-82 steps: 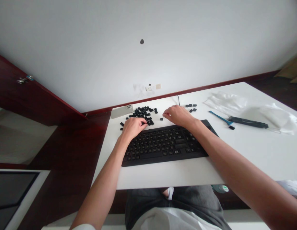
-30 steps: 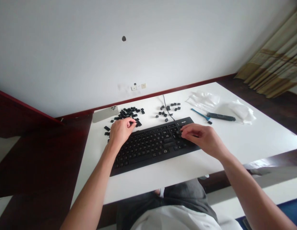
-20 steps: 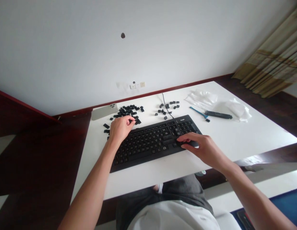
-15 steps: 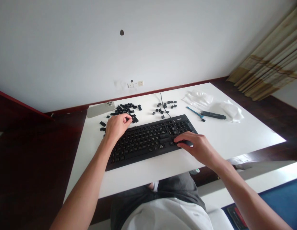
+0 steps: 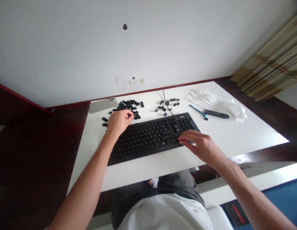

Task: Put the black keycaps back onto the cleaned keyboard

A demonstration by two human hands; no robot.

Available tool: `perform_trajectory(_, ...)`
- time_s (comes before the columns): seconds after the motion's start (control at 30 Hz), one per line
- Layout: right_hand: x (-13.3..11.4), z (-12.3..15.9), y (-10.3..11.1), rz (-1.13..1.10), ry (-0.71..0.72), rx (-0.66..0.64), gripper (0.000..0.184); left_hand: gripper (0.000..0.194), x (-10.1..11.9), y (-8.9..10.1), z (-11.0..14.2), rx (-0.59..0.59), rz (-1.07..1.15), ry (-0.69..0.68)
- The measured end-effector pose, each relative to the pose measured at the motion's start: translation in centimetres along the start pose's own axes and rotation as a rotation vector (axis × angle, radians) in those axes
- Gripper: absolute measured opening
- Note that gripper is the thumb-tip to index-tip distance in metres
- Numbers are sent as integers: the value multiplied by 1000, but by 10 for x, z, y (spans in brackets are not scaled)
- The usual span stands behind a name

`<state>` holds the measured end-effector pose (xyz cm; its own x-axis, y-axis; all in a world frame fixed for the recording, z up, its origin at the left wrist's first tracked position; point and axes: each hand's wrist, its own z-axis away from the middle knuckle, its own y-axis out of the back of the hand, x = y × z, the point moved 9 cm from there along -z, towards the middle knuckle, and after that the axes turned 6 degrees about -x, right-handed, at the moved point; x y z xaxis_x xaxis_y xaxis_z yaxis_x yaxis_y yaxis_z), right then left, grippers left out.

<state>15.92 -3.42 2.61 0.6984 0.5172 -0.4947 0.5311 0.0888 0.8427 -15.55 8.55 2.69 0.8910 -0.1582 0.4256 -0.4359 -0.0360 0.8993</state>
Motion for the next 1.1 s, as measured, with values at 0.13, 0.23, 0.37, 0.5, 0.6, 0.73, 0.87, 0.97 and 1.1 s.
perform_trajectory(0.13,4,-1,2,-25,-4,-1,21,9,1,1,0,-4,-6,3)
perform_trajectory(0.23,4,1,4,28,-14,7,20,9,2,0,0,-9,-10,-3)
perform_trajectory(0.37,2,1,4,62,-23,1,19,8,3,-1,0,-11,-12,1)
perform_trajectory(0.5,2,0,6,22,-9,25,20,9,3,-1,0,-12,-6,-2)
perform_trajectory(0.6,2,-1,4,8,2,-3,20,9,2,-1,0,-14,-3,-2)
perform_trajectory(0.73,2,-4,4,11,4,-52,17,9,0,-1,-1,-17,-8,2)
perform_trajectory(0.87,-2,-7,4,-17,27,-77,17,10,-2,-1,-1,-10,-18,11)
perform_trajectory(0.97,-7,-9,5,-12,45,-89,22,10,-4,-1,-2,-14,-30,19)
perform_trajectory(1.1,-14,-13,5,24,84,-132,27,10,-4,-1,-2,-11,-28,13)
